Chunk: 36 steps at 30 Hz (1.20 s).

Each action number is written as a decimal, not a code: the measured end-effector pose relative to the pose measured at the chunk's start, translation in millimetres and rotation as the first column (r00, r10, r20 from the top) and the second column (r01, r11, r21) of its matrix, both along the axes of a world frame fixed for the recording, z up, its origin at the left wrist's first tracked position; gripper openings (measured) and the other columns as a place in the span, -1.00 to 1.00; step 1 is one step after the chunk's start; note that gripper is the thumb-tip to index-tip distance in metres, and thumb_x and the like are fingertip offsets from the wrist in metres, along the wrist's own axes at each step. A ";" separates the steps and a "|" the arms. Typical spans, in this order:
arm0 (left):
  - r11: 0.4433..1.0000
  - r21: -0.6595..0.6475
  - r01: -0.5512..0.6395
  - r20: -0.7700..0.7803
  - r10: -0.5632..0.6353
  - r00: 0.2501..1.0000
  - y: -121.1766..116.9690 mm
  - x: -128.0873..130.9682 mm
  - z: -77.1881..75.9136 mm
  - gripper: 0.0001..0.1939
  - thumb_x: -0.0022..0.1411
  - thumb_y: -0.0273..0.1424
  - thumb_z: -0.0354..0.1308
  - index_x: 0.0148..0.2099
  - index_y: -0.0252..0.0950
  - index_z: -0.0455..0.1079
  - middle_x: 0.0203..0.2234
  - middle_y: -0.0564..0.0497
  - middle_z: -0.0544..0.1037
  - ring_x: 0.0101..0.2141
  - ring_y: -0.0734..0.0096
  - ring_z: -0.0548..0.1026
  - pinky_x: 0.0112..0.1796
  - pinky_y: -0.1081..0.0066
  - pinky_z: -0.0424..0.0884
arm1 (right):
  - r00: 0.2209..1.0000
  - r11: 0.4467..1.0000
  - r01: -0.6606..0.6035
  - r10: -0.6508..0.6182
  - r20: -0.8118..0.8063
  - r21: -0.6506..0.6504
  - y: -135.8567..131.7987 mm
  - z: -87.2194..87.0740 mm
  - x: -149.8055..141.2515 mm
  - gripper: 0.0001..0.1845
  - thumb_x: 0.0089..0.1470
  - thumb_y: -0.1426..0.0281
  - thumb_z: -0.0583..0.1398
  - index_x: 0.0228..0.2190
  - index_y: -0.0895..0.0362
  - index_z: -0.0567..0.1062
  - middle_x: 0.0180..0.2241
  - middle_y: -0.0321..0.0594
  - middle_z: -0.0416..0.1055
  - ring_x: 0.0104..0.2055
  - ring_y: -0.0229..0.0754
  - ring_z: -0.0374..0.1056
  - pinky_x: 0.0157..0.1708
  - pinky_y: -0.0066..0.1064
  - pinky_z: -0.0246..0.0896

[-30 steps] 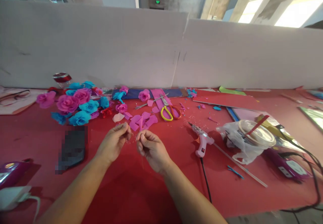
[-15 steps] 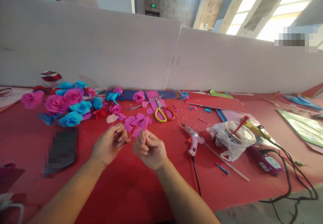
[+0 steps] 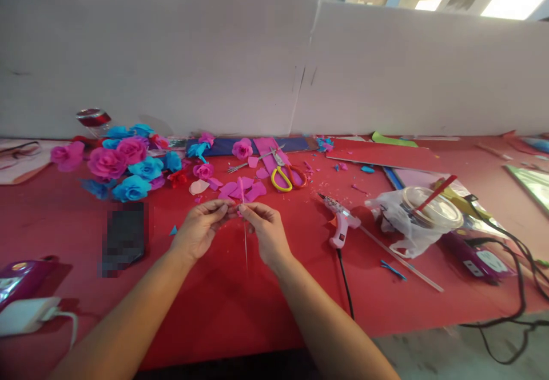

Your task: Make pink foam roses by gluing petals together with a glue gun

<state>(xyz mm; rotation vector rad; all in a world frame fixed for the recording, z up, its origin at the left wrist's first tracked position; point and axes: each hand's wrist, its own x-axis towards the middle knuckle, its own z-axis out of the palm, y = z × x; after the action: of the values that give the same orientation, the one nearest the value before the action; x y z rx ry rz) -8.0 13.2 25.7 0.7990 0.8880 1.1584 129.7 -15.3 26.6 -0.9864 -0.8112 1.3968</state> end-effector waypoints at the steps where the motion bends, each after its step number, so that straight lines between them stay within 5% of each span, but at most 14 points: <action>1: 1.000 -0.002 0.017 0.007 -0.017 1.000 -0.4 0.3 0.5 -0.80 -0.11 -0.44 0.35 -0.35 -0.39 0.50 -0.48 -0.03 0.58 -0.43 0.42 0.53 -0.18 0.35 0.40 | 1.000 1.000 0.007 -0.007 0.018 0.001 0.4 -1.0 -0.1 -0.79 -0.12 0.27 0.31 -0.48 0.17 0.53 -0.56 -0.31 0.35 -0.55 -0.37 0.12 -0.58 -0.49 -0.07; 7: 0.998 0.058 0.018 0.011 -0.019 1.000 -1.5 2.1 0.7 -0.73 -0.07 -0.50 0.32 -0.27 -0.31 0.37 -0.38 -0.01 0.58 -0.29 0.39 0.55 -0.09 0.30 0.36 | 0.996 0.993 0.089 -0.091 0.022 0.083 1.9 -3.7 -0.5 -0.80 0.01 0.22 0.22 -0.46 0.09 0.40 -0.56 -0.37 0.26 -0.48 -0.32 0.17 -0.42 -0.46 0.09; 12: 0.982 0.171 -0.074 -0.132 0.098 0.986 -4.1 4.9 0.7 -0.69 -0.08 -0.45 0.35 -0.25 -0.28 0.37 -0.37 0.02 0.54 -0.27 0.44 0.50 -0.17 0.41 0.36 | 0.996 0.999 0.022 -0.018 -0.091 0.047 -3.0 1.2 -6.9 -0.79 -0.06 0.23 0.27 -0.40 0.08 0.42 -0.63 -0.47 0.04 -0.59 -0.38 -0.05 -0.55 -0.49 -0.06; 17: 0.958 0.270 -0.093 -0.269 0.168 0.948 -7.7 5.2 3.4 -0.69 -0.12 -0.45 0.37 -0.28 -0.26 0.39 -0.39 0.03 0.53 -0.32 0.43 0.48 -0.22 0.43 0.35 | 0.997 0.998 0.065 -0.064 0.031 -0.003 -6.7 1.6 -8.7 -0.73 -0.19 0.26 0.36 -0.40 0.15 0.55 -0.62 -0.41 0.21 -0.61 -0.40 -0.02 -0.60 -0.46 -0.13; 22: 0.914 0.397 -0.080 -0.390 0.247 0.887 -10.9 5.8 8.6 -0.77 -0.10 -0.49 0.35 -0.33 -0.26 0.43 -0.42 0.03 0.52 -0.32 0.42 0.47 -0.19 0.43 0.33 | 0.991 0.992 0.108 -0.112 -0.079 -0.060 -4.2 -2.9 -5.6 -0.80 -0.32 0.34 0.40 -0.58 0.16 0.53 -0.66 -0.40 0.29 -0.62 -0.43 -0.03 -0.60 -0.47 -0.14; 28: 0.932 0.354 -0.070 -0.336 0.197 0.921 -11.4 7.8 8.2 -0.82 -0.09 -0.48 0.35 -0.36 -0.27 0.46 -0.42 0.01 0.54 -0.34 0.41 0.46 -0.22 0.44 0.34 | 0.964 0.986 0.017 -0.061 -0.259 -0.167 -2.9 -3.5 -7.5 -0.70 -0.44 0.33 0.44 -0.62 0.16 0.47 -0.65 -0.40 0.27 -0.63 -0.44 -0.04 -0.64 -0.50 -0.17; 31: 0.933 0.347 -0.098 -0.271 0.199 0.942 -9.4 6.9 5.9 -0.85 -0.04 -0.41 0.33 -0.35 -0.27 0.47 -0.42 0.02 0.54 -0.37 0.46 0.46 -0.23 0.46 0.34 | 0.955 0.988 -0.027 -0.020 -0.295 -0.154 -4.0 -0.1 -6.7 -0.66 -0.35 0.28 0.42 -0.61 0.15 0.39 -0.63 -0.44 0.18 -0.62 -0.45 -0.10 -0.65 -0.52 -0.14; 36: 0.999 0.051 -0.004 0.020 0.003 1.000 -4.3 1.7 6.5 -0.54 0.15 -0.01 0.07 -0.26 -0.33 0.50 -0.39 -0.07 0.56 -0.42 0.45 0.47 -0.27 0.41 0.39 | 0.933 0.988 -0.054 -0.003 -0.361 -0.148 -3.7 2.4 -0.8 -0.63 -0.10 0.20 0.29 -0.58 0.11 0.22 -0.61 -0.48 0.04 -0.67 -0.46 -0.28 -0.71 -0.52 -0.30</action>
<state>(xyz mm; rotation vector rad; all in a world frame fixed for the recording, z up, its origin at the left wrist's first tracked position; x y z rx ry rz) -6.3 8.9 32.2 0.8268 0.8459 1.1943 129.0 -19.0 28.9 -0.8027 -0.4472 1.6227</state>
